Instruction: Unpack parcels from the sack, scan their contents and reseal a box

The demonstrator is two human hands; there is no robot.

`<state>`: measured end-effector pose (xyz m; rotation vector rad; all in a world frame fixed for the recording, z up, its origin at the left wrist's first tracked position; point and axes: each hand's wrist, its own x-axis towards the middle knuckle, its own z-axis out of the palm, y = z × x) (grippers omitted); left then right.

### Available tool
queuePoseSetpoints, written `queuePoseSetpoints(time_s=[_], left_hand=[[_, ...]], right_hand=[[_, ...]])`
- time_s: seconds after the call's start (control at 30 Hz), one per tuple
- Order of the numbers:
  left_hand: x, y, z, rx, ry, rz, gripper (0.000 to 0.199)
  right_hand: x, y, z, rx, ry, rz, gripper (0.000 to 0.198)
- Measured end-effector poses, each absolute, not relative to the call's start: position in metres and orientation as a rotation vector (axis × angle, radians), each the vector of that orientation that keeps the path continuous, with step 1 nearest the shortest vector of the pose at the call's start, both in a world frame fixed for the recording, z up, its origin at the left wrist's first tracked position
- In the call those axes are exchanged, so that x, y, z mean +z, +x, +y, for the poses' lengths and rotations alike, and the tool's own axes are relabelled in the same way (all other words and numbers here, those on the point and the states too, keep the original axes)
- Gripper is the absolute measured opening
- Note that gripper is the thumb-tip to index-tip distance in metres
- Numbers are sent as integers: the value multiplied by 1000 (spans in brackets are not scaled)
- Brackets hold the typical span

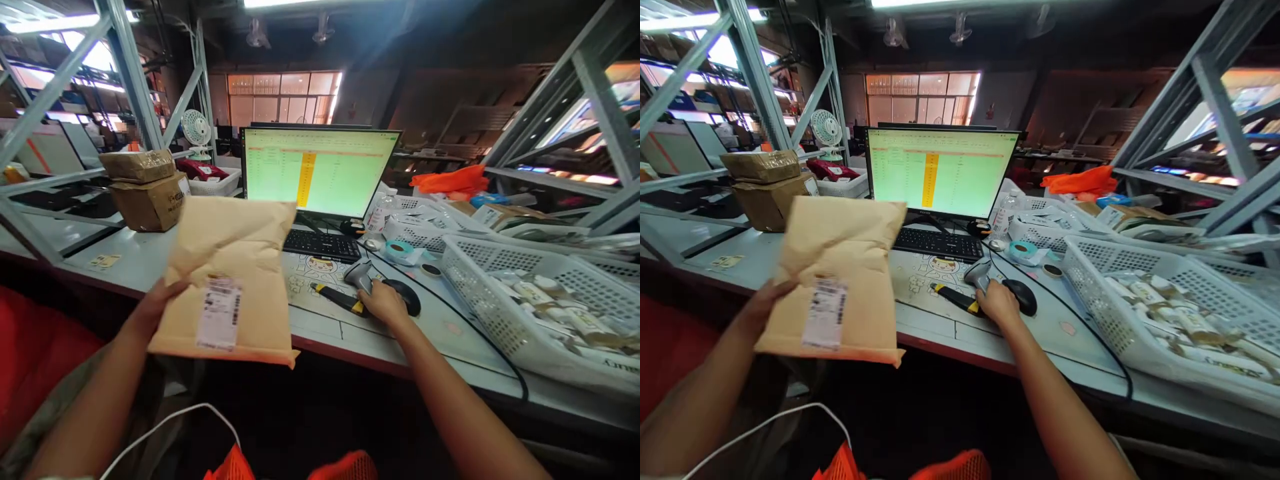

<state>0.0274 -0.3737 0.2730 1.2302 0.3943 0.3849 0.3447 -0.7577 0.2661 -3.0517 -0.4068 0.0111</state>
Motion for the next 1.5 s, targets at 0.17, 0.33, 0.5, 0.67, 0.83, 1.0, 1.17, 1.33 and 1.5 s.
queuePoseSetpoints(time_s=[0.17, 0.33, 0.5, 0.67, 0.83, 1.0, 1.17, 1.33, 1.5], left_hand=[[247, 84, -372, 103, 1365, 475, 60], [227, 94, -360, 206, 1424, 478, 52], [223, 92, -359, 242, 1477, 475, 52], [225, 93, -364, 266, 1496, 467, 54], [228, 90, -367, 241, 1464, 483, 52], [232, 93, -356, 51, 1318, 407, 50], [230, 104, -344, 207, 1329, 445, 44], [224, 103, -342, 296, 1331, 479, 37], [223, 102, -339, 288, 1379, 533, 37]], right_hand=[[274, 346, -749, 60, -3047, -350, 46], [320, 339, -756, 307, -2696, -325, 38], [393, 288, -753, 842, -2097, -756, 54], [426, 247, -712, 1011, -2055, -1141, 55], [411, 257, -697, 824, -2110, -1349, 56], [360, 305, -728, 320, -2495, -1149, 55], [293, 338, -765, -66, -3004, -545, 54], [285, 342, -769, -218, -3060, -501, 56], [317, 390, -710, -304, -2952, -686, 53]])
